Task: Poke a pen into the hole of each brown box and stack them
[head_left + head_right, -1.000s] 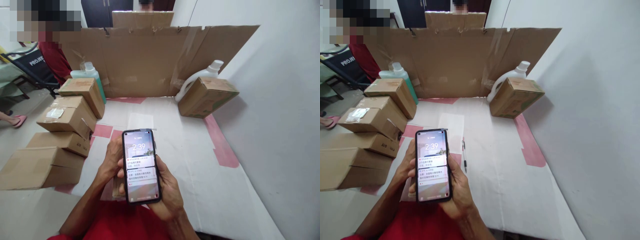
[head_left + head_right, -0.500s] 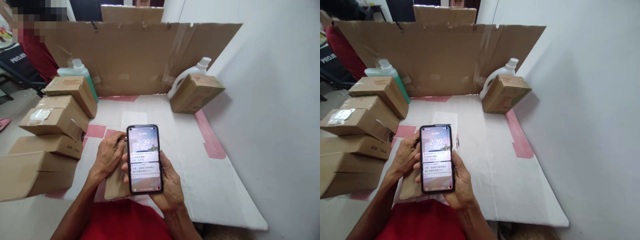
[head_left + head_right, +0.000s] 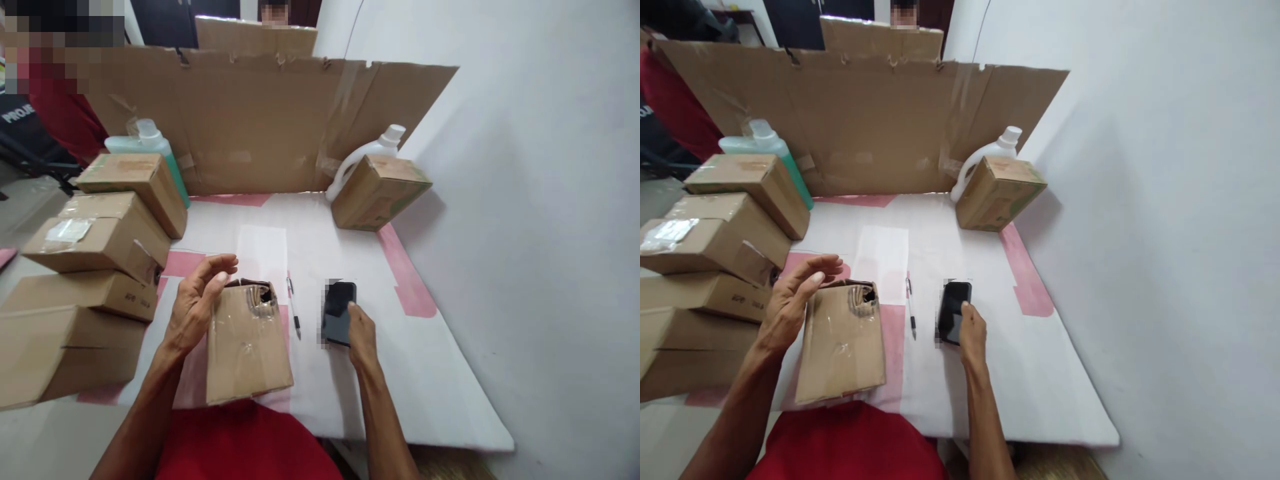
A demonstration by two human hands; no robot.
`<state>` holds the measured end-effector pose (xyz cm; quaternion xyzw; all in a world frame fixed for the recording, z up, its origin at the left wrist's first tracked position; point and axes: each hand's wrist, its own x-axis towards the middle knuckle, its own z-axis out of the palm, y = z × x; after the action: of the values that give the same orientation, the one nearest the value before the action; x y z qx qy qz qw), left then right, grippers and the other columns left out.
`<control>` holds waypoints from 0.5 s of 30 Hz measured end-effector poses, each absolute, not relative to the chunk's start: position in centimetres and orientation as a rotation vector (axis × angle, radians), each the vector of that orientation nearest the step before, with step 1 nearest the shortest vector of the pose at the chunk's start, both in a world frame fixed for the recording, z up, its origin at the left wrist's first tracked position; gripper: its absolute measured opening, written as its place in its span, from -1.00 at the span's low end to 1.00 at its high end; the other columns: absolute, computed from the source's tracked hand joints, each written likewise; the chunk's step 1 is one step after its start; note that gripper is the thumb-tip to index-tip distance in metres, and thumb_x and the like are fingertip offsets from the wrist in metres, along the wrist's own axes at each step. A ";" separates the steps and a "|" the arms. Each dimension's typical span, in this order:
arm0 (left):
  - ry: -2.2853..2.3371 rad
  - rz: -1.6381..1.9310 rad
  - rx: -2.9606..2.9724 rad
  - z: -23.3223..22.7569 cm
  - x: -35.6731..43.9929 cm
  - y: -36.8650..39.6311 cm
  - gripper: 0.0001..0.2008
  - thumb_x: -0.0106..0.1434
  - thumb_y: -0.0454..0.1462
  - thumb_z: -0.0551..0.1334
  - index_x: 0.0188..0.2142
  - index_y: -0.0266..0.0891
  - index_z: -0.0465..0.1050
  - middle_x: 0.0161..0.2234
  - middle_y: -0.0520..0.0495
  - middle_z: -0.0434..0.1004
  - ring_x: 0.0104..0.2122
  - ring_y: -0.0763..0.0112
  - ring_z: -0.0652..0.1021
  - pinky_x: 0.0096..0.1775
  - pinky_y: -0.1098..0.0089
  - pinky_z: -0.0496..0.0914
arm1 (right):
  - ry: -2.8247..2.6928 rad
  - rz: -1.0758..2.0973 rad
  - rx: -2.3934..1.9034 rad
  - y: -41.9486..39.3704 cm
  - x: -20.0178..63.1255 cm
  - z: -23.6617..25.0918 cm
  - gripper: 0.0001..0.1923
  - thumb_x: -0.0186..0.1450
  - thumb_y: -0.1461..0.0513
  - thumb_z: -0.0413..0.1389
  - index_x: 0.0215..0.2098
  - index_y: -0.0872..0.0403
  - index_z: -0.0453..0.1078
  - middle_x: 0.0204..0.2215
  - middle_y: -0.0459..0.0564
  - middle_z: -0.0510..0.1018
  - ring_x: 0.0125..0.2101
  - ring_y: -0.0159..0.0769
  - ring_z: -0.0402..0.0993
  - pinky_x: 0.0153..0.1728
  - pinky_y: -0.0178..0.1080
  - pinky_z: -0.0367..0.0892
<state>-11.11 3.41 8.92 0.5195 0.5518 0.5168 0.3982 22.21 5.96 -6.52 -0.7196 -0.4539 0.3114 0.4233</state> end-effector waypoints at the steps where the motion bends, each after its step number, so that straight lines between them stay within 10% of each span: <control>1: 1.373 1.371 1.297 8.2 -11.4 3.4 -0.57 0.44 0.01 0.18 0.10 -0.22 0.53 0.08 -0.20 0.61 0.08 0.16 0.60 0.16 0.19 0.43 | -1.124 0.747 -1.863 5.7 22.7 -6.9 -0.50 0.29 -0.21 -0.03 -0.44 0.01 0.32 -0.56 -0.10 0.41 -0.43 -0.21 0.30 -0.36 -0.19 0.22; 15: 1.547 1.304 1.096 0.4 -12.7 1.2 -0.35 0.42 0.21 0.03 0.01 -0.28 0.56 0.05 -0.24 0.61 0.07 0.07 0.57 0.14 0.14 0.42 | -1.480 0.361 -2.322 4.5 24.3 -9.0 -0.35 0.29 0.00 -0.09 -0.02 0.30 0.57 -0.23 0.40 0.54 -0.13 0.23 0.45 -0.08 0.11 0.34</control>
<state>-12.72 1.20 0.38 0.4347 0.6138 0.5175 0.4080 24.31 4.53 -8.98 -0.8222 -0.5242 0.1280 0.1813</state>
